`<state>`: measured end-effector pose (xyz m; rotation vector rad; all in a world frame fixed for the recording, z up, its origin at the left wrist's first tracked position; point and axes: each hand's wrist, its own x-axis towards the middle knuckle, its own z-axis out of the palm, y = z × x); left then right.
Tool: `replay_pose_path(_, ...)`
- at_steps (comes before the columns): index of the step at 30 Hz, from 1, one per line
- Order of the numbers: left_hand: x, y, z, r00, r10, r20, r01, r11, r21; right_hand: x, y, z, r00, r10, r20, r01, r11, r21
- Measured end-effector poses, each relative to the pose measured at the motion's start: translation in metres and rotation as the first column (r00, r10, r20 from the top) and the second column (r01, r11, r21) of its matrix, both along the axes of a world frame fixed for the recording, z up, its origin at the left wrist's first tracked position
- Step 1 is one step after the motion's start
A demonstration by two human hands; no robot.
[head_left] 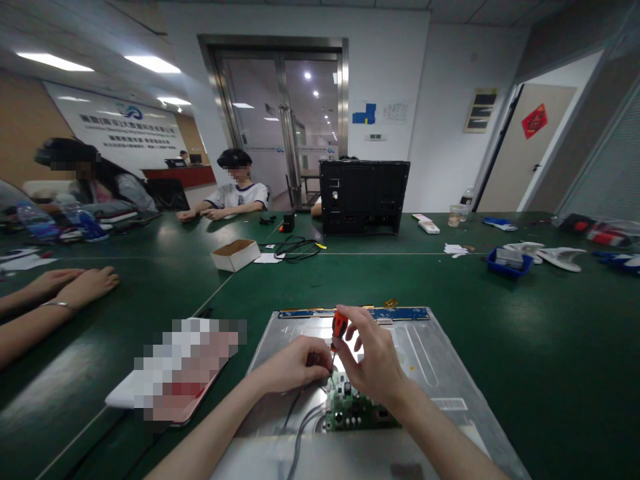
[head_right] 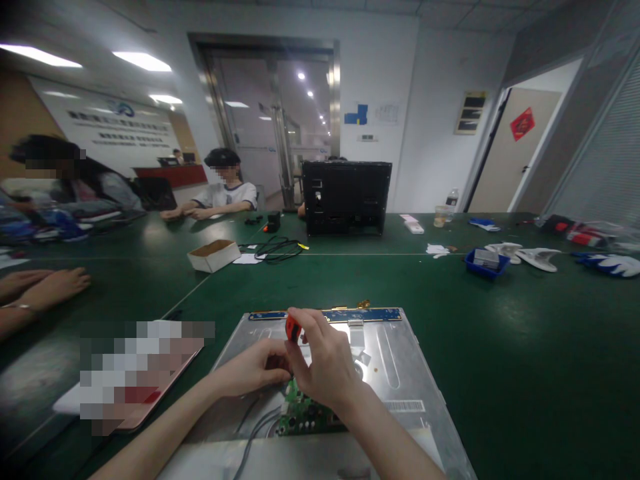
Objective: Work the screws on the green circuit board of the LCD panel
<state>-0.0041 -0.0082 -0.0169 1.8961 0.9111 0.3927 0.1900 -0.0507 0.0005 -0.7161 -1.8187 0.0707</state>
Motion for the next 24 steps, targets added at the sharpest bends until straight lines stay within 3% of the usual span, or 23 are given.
replay_pose_path(13, -0.001, 0.0025, -0.0035, 1.0, -0.011, 0.015, 0.01, 1.0, 0.026, -0.0001, 0.002, -0.0036, 0.995, -0.1, 0.014, 0.1, 0.995, 0.031)
replay_pose_path(24, 0.0002, 0.0005, 0.0008, 1.0, 0.003, -0.02, -0.003, 1.0, 0.015, -0.0011, 0.0011, -0.001, 1.0, -0.009, -0.024, 0.01, 0.999, 0.039)
